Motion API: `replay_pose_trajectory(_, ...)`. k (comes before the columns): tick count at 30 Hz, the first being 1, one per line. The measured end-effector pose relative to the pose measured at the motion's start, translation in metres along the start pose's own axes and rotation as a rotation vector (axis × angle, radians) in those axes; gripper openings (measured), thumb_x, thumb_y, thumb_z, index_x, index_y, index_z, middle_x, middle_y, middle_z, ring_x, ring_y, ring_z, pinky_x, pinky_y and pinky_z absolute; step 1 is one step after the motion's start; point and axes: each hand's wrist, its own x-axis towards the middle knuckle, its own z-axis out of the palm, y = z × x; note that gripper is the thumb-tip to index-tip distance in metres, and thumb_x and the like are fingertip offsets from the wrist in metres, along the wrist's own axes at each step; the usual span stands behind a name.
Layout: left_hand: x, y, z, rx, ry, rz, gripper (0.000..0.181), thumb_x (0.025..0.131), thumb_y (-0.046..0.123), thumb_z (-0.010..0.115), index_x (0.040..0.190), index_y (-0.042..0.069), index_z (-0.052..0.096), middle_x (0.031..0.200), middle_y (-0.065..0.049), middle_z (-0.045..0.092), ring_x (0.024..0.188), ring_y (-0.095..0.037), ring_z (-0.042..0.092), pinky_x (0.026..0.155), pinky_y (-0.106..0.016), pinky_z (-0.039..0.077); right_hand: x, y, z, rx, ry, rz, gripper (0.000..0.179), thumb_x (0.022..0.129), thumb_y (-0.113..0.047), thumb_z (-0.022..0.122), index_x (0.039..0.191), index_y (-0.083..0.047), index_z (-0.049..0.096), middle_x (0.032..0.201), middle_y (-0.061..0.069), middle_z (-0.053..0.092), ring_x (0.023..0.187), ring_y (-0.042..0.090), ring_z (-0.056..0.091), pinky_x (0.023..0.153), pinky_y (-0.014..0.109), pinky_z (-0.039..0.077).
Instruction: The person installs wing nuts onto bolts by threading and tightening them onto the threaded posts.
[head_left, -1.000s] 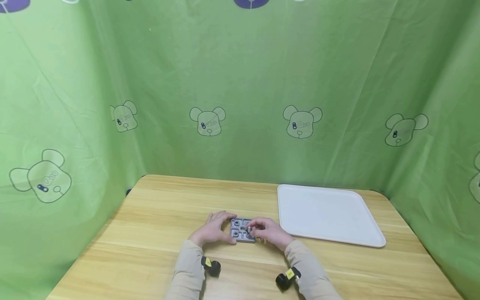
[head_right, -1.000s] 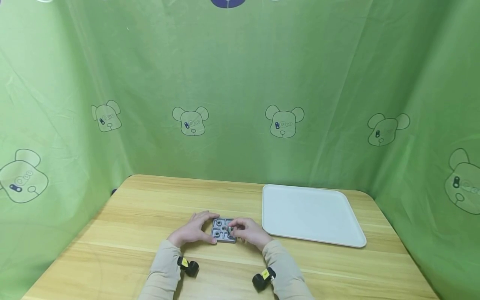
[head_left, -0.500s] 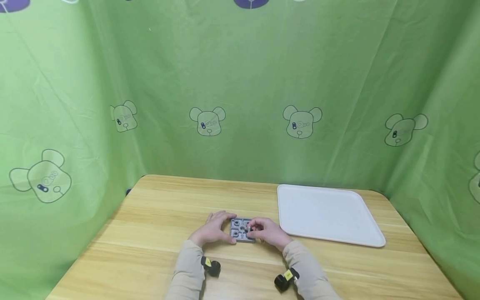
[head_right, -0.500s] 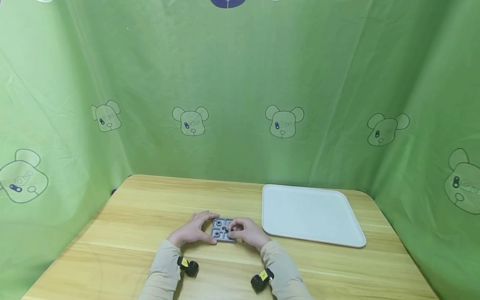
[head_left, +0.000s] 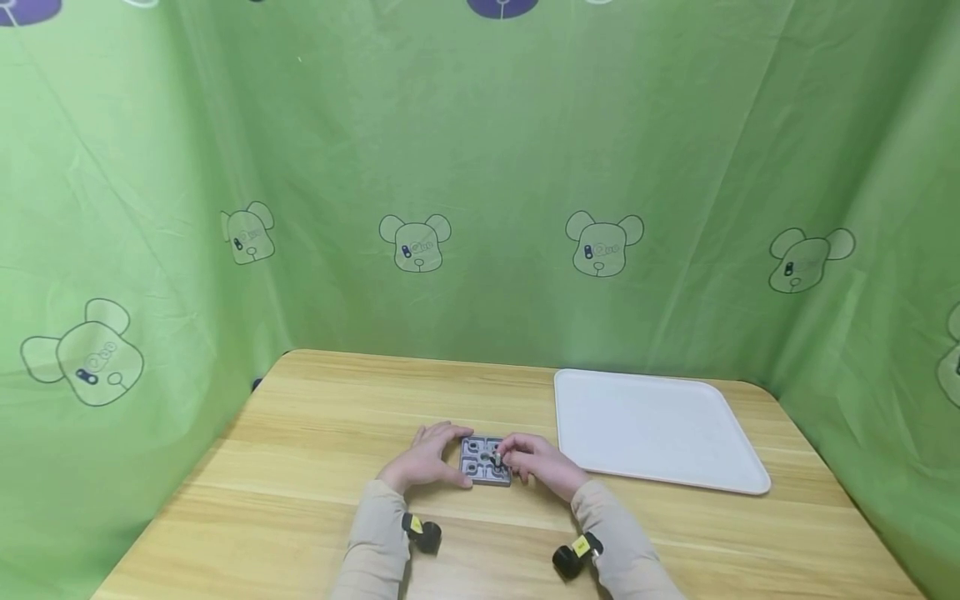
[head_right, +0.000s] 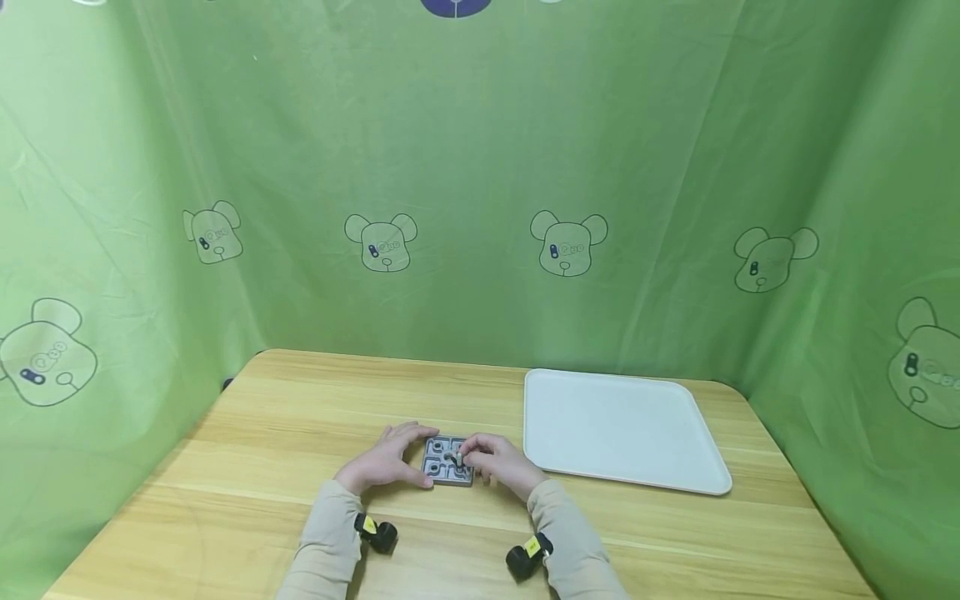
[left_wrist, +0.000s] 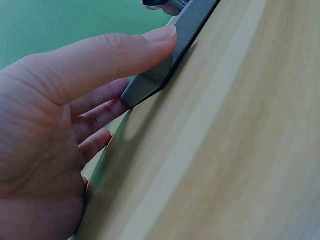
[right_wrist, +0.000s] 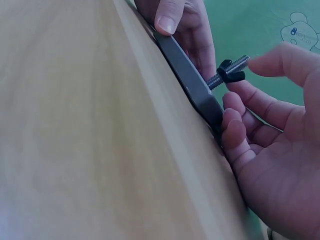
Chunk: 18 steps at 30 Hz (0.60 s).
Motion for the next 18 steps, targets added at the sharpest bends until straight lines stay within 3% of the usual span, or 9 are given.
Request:
replay_pose_trajectory(5, -0.0003, 0.0006, -0.0007, 0.0, 0.002, 0.003, 0.089, 0.064, 0.038, 0.085, 0.141, 0.013, 0.048, 0.15, -0.014, 0.044, 0.145, -0.038, 0.029, 0.121, -0.064, 0.002, -0.0011, -0.0013, -0.0015, 0.034, -0.003, 0.007, 0.026, 0.09, -0.011, 0.052, 0.109, 0.005, 0.059, 0.081, -0.001, 0.052, 0.067, 0.009, 0.047, 0.053, 0.017, 0.042)
replay_pose_trajectory(14, -0.0006, 0.0007, -0.0009, 0.0, -0.004, 0.002, 0.09, 0.065, 0.038, 0.085, 0.142, 0.012, 0.047, 0.151, -0.015, 0.043, 0.146, -0.037, 0.028, 0.12, -0.064, 0.002, -0.0015, -0.0014, -0.0002, 0.013, -0.004, -0.011, 0.031, 0.088, -0.01, 0.06, 0.115, 0.005, 0.061, 0.098, 0.009, 0.062, 0.074, 0.01, 0.051, 0.057, 0.017, 0.045)
replay_pose_trajectory(18, -0.0005, 0.0009, -0.0013, -0.005, -0.006, 0.0, 0.09, 0.065, 0.038, 0.085, 0.142, 0.012, 0.047, 0.152, -0.015, 0.042, 0.146, -0.038, 0.027, 0.121, -0.064, 0.001, -0.0019, -0.0033, 0.0006, 0.002, -0.013, -0.023, 0.034, 0.086, -0.01, 0.062, 0.116, 0.006, 0.061, 0.097, 0.009, 0.062, 0.078, 0.009, 0.053, 0.058, 0.017, 0.046)
